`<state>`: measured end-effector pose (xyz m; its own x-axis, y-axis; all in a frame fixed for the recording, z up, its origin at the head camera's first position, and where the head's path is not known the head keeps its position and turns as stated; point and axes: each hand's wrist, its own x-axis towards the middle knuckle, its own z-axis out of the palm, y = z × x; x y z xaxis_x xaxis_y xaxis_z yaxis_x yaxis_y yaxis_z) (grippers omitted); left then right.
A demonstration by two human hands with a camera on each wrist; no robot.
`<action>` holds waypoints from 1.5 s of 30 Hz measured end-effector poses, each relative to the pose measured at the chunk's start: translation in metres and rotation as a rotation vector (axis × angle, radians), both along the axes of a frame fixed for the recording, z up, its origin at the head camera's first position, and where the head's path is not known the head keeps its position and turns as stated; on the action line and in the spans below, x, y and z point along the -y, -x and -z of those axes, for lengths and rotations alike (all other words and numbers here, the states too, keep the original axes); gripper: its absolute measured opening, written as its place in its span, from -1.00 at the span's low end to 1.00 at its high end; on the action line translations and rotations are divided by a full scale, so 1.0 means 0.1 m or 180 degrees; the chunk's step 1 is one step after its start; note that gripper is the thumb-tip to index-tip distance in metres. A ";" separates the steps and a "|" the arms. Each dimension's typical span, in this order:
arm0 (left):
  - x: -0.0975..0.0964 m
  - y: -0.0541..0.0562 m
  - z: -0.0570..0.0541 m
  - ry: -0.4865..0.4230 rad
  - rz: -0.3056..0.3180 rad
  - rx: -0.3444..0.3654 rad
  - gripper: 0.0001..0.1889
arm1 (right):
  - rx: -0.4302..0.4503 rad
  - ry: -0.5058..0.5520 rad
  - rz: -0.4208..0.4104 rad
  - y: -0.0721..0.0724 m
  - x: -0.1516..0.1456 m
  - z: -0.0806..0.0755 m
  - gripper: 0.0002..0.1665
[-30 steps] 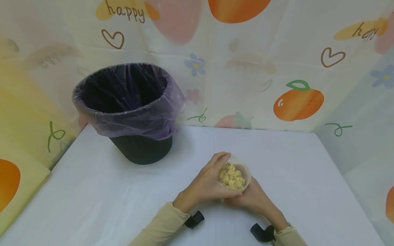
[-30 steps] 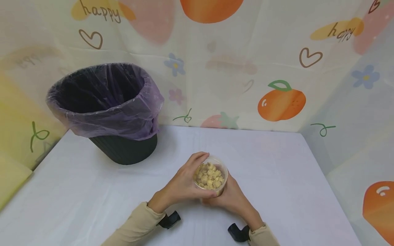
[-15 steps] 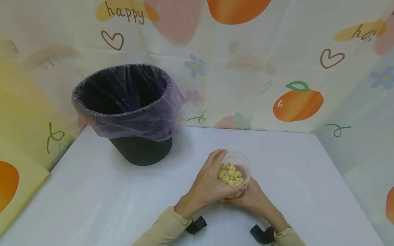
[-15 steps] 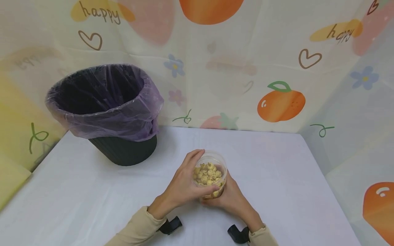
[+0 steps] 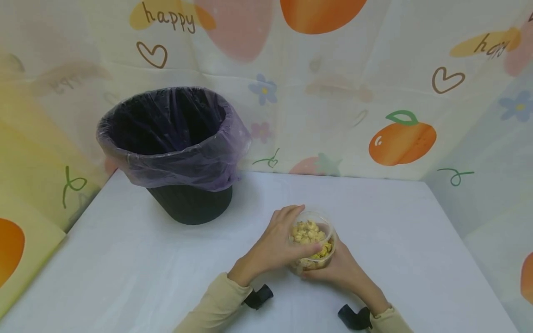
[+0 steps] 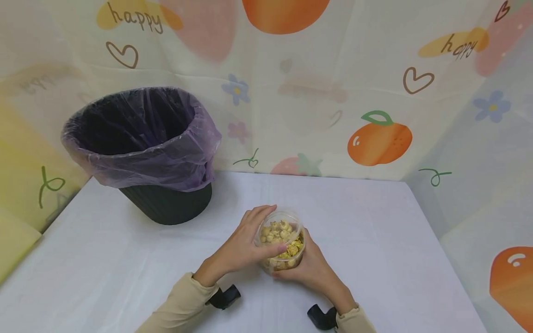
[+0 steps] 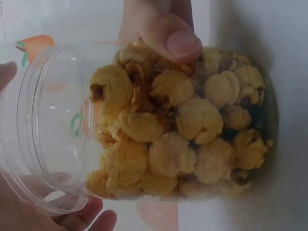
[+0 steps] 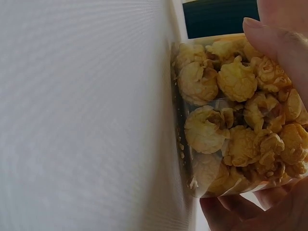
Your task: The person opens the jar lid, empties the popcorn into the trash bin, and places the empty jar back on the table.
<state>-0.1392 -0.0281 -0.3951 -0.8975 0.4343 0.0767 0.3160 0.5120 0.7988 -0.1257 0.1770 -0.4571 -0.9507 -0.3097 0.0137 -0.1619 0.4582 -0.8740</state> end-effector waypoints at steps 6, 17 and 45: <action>0.08 0.04 -0.03 0.0064 0.0082 0.0087 0.02 | -0.0014 0.0030 0.0002 0.00 0.01 0.00 0.41; 0.30 0.16 -0.01 0.0078 0.0375 0.0251 0.06 | 0.0003 -0.0092 0.0068 0.00 0.00 0.01 0.44; 0.59 0.38 0.23 -0.0161 0.0432 0.1111 0.01 | -0.0016 -0.0060 0.0096 0.00 0.01 0.00 0.44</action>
<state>-0.1769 -0.0867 -0.4176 -0.8080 0.5545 -0.1993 0.0824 0.4412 0.8936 -0.1259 0.1764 -0.4570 -0.9596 -0.2812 0.0129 -0.1521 0.4792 -0.8644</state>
